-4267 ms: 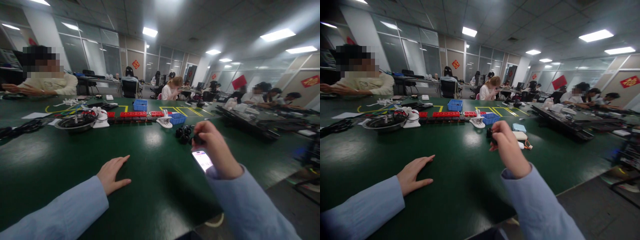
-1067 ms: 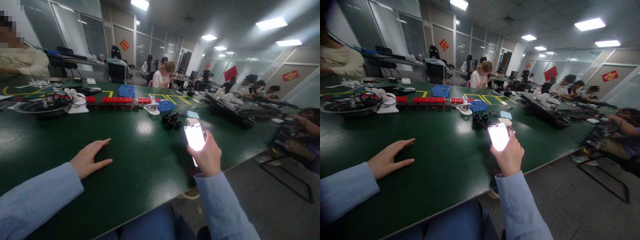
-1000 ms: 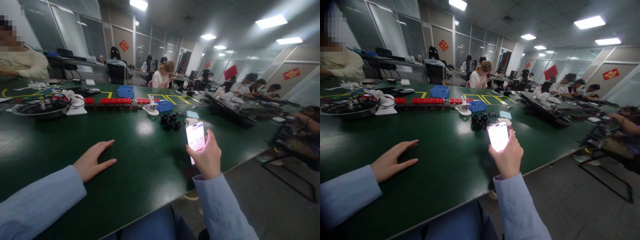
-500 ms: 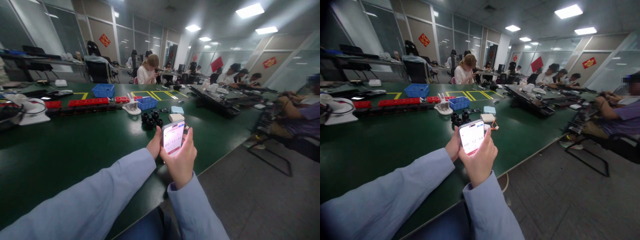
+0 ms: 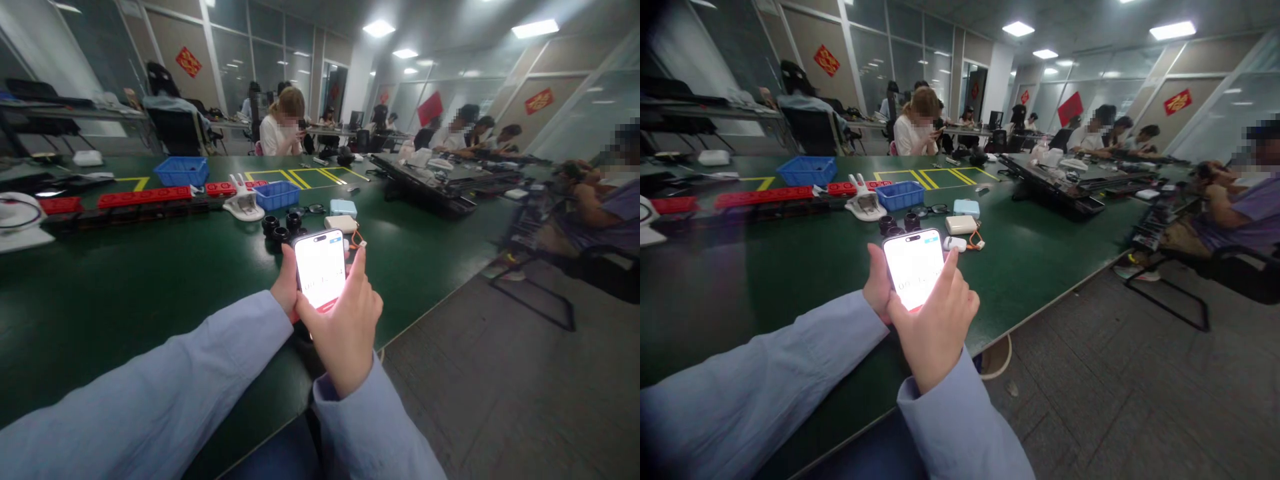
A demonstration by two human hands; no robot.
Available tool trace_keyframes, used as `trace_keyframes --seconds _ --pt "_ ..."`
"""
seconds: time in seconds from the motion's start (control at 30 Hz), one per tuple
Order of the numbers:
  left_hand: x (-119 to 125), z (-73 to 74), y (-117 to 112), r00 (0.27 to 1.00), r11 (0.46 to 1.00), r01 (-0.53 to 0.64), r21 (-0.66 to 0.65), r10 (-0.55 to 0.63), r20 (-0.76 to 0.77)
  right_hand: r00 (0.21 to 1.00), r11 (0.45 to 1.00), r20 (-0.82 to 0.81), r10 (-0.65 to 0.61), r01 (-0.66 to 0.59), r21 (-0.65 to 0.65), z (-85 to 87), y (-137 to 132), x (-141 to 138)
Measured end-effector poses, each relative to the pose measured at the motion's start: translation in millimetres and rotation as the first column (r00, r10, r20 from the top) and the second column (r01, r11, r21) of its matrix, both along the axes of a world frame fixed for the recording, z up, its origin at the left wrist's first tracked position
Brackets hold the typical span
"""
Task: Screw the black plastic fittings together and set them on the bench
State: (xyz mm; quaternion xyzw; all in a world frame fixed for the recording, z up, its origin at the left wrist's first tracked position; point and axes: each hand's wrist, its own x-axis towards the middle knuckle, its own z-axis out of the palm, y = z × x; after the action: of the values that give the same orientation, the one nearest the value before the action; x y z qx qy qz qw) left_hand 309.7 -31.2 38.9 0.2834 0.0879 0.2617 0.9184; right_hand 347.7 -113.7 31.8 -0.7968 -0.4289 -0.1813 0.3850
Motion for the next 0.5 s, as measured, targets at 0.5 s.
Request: trace_keyframes --seconds 0.5 --pt "-1.3 -10.8 4.3 0.995 0.994 0.077 -0.076 -0.082 -0.064 0.909 0.866 0.138 0.393 -0.416 0.279 18.7 -8.0 65.0"
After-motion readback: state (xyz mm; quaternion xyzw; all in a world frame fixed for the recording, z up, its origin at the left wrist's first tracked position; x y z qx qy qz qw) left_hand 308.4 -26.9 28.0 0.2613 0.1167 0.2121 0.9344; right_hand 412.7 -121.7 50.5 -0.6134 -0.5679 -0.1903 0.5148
